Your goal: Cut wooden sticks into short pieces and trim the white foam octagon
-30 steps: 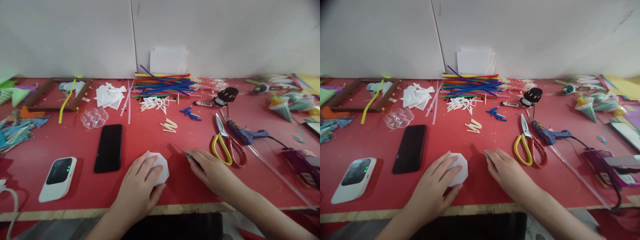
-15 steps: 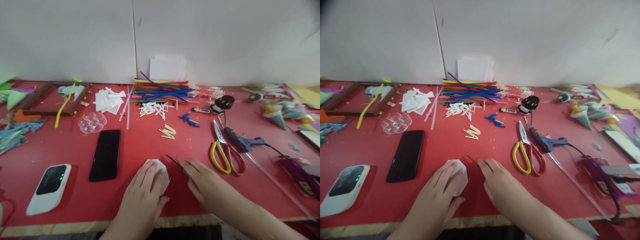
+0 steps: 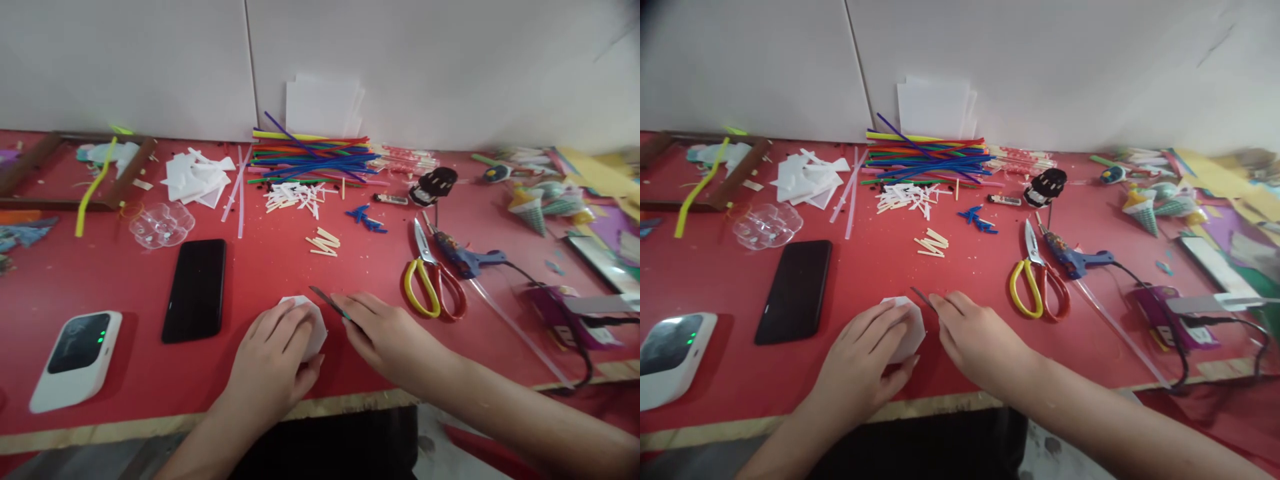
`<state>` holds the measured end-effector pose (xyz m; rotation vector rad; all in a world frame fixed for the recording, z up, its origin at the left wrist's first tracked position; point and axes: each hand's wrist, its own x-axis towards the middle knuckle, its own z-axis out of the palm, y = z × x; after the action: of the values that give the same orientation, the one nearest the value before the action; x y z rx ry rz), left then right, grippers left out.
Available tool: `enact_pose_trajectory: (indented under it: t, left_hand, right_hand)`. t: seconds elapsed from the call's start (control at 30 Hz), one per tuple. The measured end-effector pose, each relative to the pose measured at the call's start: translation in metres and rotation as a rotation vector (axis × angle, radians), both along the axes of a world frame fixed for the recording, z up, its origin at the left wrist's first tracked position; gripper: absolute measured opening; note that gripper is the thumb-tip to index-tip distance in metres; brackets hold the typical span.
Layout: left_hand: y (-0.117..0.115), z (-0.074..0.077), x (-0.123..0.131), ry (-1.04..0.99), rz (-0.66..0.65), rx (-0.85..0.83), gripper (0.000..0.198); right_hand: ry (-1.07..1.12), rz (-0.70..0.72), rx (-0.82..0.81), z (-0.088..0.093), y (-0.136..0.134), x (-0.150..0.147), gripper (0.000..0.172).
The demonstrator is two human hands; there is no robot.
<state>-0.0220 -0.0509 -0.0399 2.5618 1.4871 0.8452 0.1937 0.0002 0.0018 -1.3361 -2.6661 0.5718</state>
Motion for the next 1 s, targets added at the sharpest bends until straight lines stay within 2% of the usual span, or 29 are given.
enact_pose_trajectory:
  t: [0.1,0.2,0.33,0.5,0.7,0.87,1.0]
  left_hand:
    - [0.001,0.000,-0.001,-0.010,0.001,-0.004,0.027]
    - [0.001,0.000,-0.001,-0.006,0.007,-0.014,0.030]
    - [0.001,0.000,0.000,-0.011,-0.003,-0.035,0.031]
    - [0.002,-0.001,0.000,-0.032,0.013,-0.025,0.039]
    - [0.003,-0.002,0.001,-0.022,0.011,-0.026,0.037]
    - [0.002,-0.002,0.001,-0.026,0.021,-0.041,0.037]
    - [0.001,-0.002,0.001,-0.025,0.011,-0.053,0.040]
  right_hand:
    - [-0.046,0.075,0.039,-0.002,0.001,0.000,0.046]
    - [-0.064,0.149,0.086,-0.013,0.002,0.001,0.051]
    - [-0.095,0.152,0.122,-0.023,0.002,0.003,0.058]
    - [-0.104,0.181,0.057,-0.009,0.001,-0.004,0.055]
    - [-0.116,0.195,0.040,0.003,0.004,-0.007,0.054]
    - [-0.272,0.214,0.006,0.008,0.002,-0.011,0.065]
    - [-0.368,0.274,0.065,0.008,-0.006,-0.016,0.072]
